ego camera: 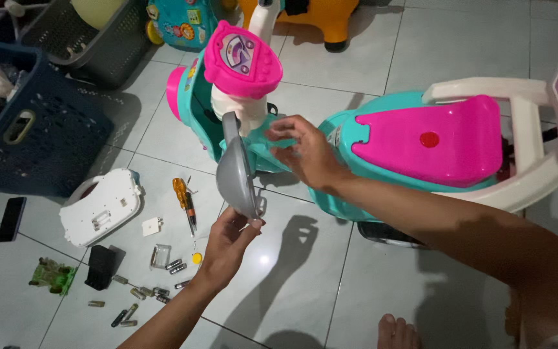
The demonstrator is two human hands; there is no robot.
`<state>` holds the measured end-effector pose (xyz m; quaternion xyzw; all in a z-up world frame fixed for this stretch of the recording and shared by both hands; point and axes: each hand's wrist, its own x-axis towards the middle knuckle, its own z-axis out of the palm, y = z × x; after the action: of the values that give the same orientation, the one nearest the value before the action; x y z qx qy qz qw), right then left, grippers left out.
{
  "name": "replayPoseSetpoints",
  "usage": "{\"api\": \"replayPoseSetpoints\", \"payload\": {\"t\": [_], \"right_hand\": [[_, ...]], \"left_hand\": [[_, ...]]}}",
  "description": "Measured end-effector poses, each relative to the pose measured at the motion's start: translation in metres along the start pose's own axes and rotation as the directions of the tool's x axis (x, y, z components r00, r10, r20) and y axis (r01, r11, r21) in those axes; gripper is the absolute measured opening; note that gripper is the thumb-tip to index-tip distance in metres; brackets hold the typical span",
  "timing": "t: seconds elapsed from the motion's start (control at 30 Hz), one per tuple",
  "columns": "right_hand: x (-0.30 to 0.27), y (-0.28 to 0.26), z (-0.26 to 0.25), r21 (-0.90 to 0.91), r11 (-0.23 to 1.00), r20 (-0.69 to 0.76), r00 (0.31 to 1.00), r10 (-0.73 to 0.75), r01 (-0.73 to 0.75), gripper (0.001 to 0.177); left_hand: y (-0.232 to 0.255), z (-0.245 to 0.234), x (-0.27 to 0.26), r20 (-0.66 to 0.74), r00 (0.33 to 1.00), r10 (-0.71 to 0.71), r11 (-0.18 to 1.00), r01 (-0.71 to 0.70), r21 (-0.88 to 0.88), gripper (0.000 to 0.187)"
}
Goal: The person assembles and repairs a teal and pink toy scooter. They attach the front body panel, adjust the handlebars, and use a screwdriver to tighten a screw on the pink front cover. They also use a marker to draw on the cover.
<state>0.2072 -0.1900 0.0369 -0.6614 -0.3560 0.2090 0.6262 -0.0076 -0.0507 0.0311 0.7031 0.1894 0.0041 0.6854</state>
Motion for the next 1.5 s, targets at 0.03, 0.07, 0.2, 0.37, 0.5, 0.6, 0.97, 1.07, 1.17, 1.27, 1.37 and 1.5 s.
{"api": "replayPoseSetpoints", "payload": {"t": [0.03, 0.07, 0.2, 0.37, 0.5, 0.6, 0.97, 1.07, 1.17, 1.27, 1.37, 1.5], "right_hand": [[0.003, -0.001, -0.002, 0.081, 0.995, -0.012, 0.998, -0.054, 0.055, 0.043], [0.008, -0.003, -0.004, 0.161, 0.981, -0.028, 0.994, -0.107, 0.110, 0.043], [0.023, -0.031, -0.020, 0.150, 0.970, -0.058, 0.981, -0.184, 0.191, 0.053], [0.047, -0.056, -0.026, 0.210, 0.946, -0.049, 0.969, -0.240, 0.245, 0.059], [0.058, -0.055, -0.022, 0.365, 0.917, -0.066, 0.986, -0.150, 0.164, 0.052], [0.058, -0.053, -0.013, 0.445, 0.895, -0.061, 0.998, -0.009, 0.035, 0.041], [0.042, -0.080, 0.005, 0.635, 0.734, -0.092, 0.921, 0.380, -0.239, 0.038], [0.039, -0.093, 0.009, 0.627, 0.718, -0.102, 0.882, 0.460, -0.301, 0.038], [0.041, -0.093, 0.011, 0.672, 0.690, -0.063, 0.907, 0.415, -0.269, 0.038], [0.041, -0.091, 0.010, 0.659, 0.713, -0.052, 0.931, 0.361, -0.240, 0.036], [0.042, -0.090, 0.010, 0.596, 0.765, -0.103, 0.921, 0.375, -0.245, 0.037], [0.042, -0.091, 0.009, 0.469, 0.828, -0.170, 0.888, 0.426, -0.308, 0.039]], "left_hand": [[0.001, -0.001, 0.001, -0.013, 0.999, -0.033, 0.999, 0.033, 0.042, 0.026], [0.001, -0.001, 0.001, -0.002, 1.000, 0.013, 1.000, -0.013, 0.001, 0.026], [-0.005, -0.003, 0.002, 0.012, 0.997, 0.080, 0.988, -0.077, -0.134, 0.021], [-0.007, -0.004, 0.005, 0.046, 0.996, 0.079, 0.990, -0.073, -0.122, 0.015], [-0.005, -0.005, 0.005, 0.062, 0.993, 0.104, 0.974, -0.089, -0.210, 0.014], [-0.004, -0.010, 0.004, 0.062, 0.978, 0.200, 0.947, -0.176, -0.268, 0.016], [-0.001, -0.044, 0.000, 0.032, 0.983, 0.178, 0.957, -0.166, -0.238, 0.017], [-0.004, -0.049, 0.001, 0.033, 0.983, 0.179, 0.957, -0.166, -0.237, 0.017], [-0.005, -0.051, 0.004, 0.043, 0.987, 0.157, 0.971, -0.146, -0.190, 0.017], [-0.004, -0.053, 0.005, 0.057, 0.988, 0.141, 0.976, -0.129, -0.178, 0.017], [-0.006, -0.052, 0.005, 0.047, 0.985, 0.164, 0.961, -0.149, -0.235, 0.017], [-0.009, -0.052, 0.007, 0.043, 0.988, 0.150, 0.962, -0.136, -0.237, 0.017]]}}
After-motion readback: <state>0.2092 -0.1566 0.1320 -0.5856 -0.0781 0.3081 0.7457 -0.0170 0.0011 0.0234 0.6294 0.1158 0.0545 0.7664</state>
